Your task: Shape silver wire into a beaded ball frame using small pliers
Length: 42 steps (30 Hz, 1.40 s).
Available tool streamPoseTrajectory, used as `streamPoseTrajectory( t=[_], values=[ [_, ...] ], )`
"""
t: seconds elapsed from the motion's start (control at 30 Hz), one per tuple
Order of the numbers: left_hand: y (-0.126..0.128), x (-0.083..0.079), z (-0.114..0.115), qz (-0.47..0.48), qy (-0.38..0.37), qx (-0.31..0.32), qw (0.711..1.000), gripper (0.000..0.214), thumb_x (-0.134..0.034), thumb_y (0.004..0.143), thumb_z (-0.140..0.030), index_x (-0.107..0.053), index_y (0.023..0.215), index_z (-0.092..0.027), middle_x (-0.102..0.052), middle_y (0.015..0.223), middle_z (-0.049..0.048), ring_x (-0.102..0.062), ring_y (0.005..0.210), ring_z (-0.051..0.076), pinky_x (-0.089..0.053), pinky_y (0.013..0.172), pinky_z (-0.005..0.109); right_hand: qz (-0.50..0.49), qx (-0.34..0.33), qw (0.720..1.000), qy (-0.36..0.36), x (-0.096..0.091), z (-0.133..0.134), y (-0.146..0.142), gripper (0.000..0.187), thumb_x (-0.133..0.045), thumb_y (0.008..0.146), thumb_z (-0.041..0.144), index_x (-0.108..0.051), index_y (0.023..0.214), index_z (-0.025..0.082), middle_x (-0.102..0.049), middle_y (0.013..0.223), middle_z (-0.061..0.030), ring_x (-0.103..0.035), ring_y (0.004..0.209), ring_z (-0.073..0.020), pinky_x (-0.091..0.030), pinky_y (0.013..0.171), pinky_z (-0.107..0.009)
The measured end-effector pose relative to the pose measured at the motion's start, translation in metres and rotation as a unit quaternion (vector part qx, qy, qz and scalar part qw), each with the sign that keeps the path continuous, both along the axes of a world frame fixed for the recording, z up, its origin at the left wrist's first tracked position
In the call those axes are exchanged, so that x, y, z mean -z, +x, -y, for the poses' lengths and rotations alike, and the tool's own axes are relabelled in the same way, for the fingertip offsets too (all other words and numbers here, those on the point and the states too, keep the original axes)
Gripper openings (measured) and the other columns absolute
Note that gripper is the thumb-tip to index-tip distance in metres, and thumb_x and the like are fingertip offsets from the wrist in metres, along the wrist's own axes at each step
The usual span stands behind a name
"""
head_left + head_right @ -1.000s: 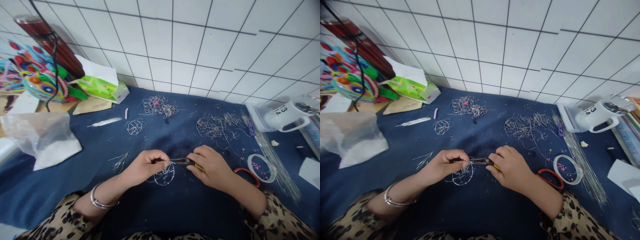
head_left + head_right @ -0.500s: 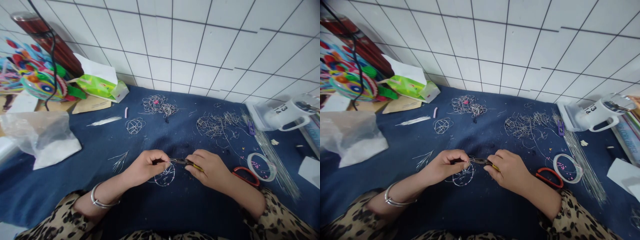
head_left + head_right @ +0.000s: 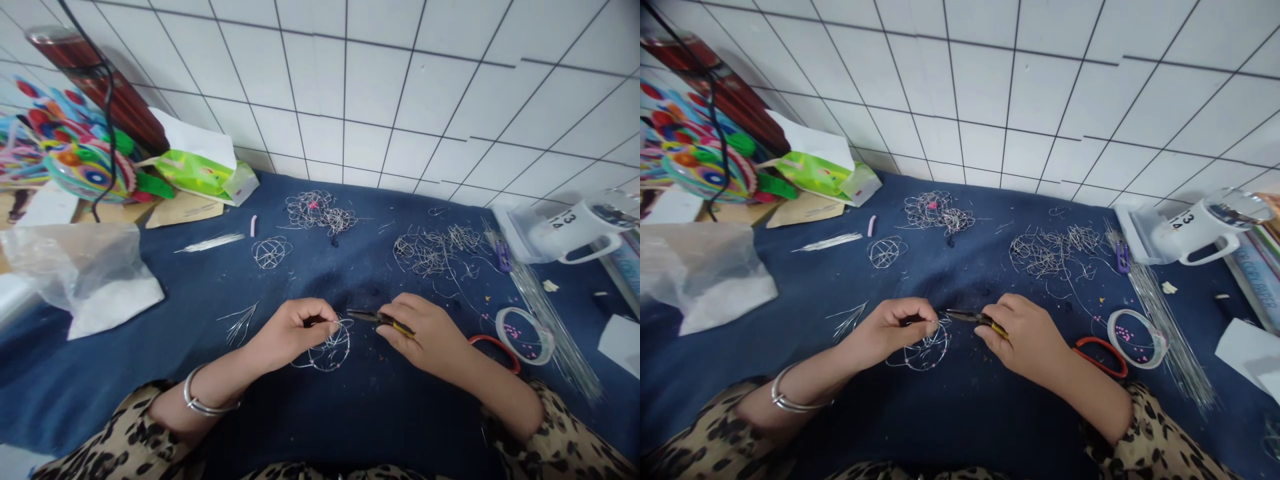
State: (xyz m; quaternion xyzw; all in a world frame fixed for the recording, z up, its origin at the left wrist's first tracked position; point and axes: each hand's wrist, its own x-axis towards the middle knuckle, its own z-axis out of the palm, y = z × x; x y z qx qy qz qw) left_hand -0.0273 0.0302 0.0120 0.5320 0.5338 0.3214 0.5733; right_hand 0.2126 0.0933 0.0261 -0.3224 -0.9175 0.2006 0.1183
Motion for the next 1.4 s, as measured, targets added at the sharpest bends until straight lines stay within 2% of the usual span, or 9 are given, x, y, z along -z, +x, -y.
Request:
streamPoseTrajectory(
  t=[0.17, 0.3, 0.53, 0.77, 1.13, 1.4],
  values=[
    [0.000, -0.001, -0.001, 0.005, -0.001, -0.027, 1.000, 0.016, -0.054, 0.081, -0.025, -0.058, 0.073, -0.012, -0.041, 0.055, -0.0047, -0.032, 0.048, 0.006, -0.027, 0.044, 0.018, -0.022, -0.006, 1.000, 0.009, -0.005, 0.002, 0.001, 0.025, -0.047, 0.086, 0.035, -0.060, 0.099, 0.018, -0.059, 0.087, -0.0058, -0.054, 0.080, -0.0147, -0.045, 0.073, -0.028],
    [0.000, 0.000, -0.001, 0.006, 0.010, -0.036, 0.999, 0.016, -0.054, 0.081, -0.024, -0.059, 0.073, -0.011, -0.043, 0.056, -0.0041, -0.034, 0.049, 0.006, -0.028, 0.046, 0.018, 0.011, -0.012, 1.000, -0.008, -0.008, 0.007, 0.001, 0.024, -0.047, 0.085, 0.036, -0.060, 0.097, 0.020, -0.058, 0.085, -0.0048, -0.054, 0.079, -0.0146, -0.044, 0.073, -0.028],
    [0.002, 0.001, -0.001, -0.037, 0.055, -0.023, 0.998, 0.015, -0.054, 0.082, -0.023, -0.061, 0.076, -0.011, -0.049, 0.064, -0.0006, -0.039, 0.054, 0.008, -0.032, 0.050, 0.021, 0.064, 0.003, 0.996, -0.063, -0.006, 0.008, 0.000, 0.025, -0.046, 0.086, 0.037, -0.059, 0.098, 0.021, -0.057, 0.085, -0.0043, -0.053, 0.081, -0.0160, -0.043, 0.074, -0.030],
    [0.001, 0.001, 0.000, -0.056, 0.060, -0.007, 0.997, 0.016, -0.054, 0.082, -0.024, -0.062, 0.078, -0.011, -0.051, 0.067, 0.0003, -0.041, 0.056, 0.008, -0.033, 0.051, 0.021, 0.057, 0.005, 0.992, -0.112, -0.005, 0.007, -0.003, 0.025, -0.045, 0.086, 0.037, -0.059, 0.100, 0.021, -0.056, 0.086, -0.0041, -0.053, 0.080, -0.0159, -0.043, 0.073, -0.030],
    [0.001, 0.004, 0.000, -0.028, 0.046, -0.002, 0.999, 0.016, -0.054, 0.083, -0.024, -0.063, 0.079, -0.011, -0.053, 0.067, 0.0009, -0.042, 0.057, 0.009, -0.034, 0.052, 0.021, -0.013, -0.001, 0.999, -0.036, 0.000, 0.011, -0.006, 0.025, -0.047, 0.085, 0.035, -0.058, 0.101, 0.018, -0.054, 0.093, -0.0070, -0.050, 0.086, -0.0182, -0.042, 0.078, -0.034],
    [0.001, 0.002, -0.001, 0.058, -0.002, -0.038, 0.998, 0.014, -0.057, 0.081, -0.025, -0.061, 0.077, -0.012, -0.045, 0.058, -0.0037, -0.034, 0.050, 0.006, -0.028, 0.047, 0.019, -0.013, 0.030, 0.999, -0.019, 0.000, -0.003, 0.003, 0.028, -0.046, 0.086, 0.035, -0.058, 0.102, 0.016, -0.056, 0.094, -0.0082, -0.051, 0.088, -0.0178, -0.042, 0.081, -0.033]
  ],
)
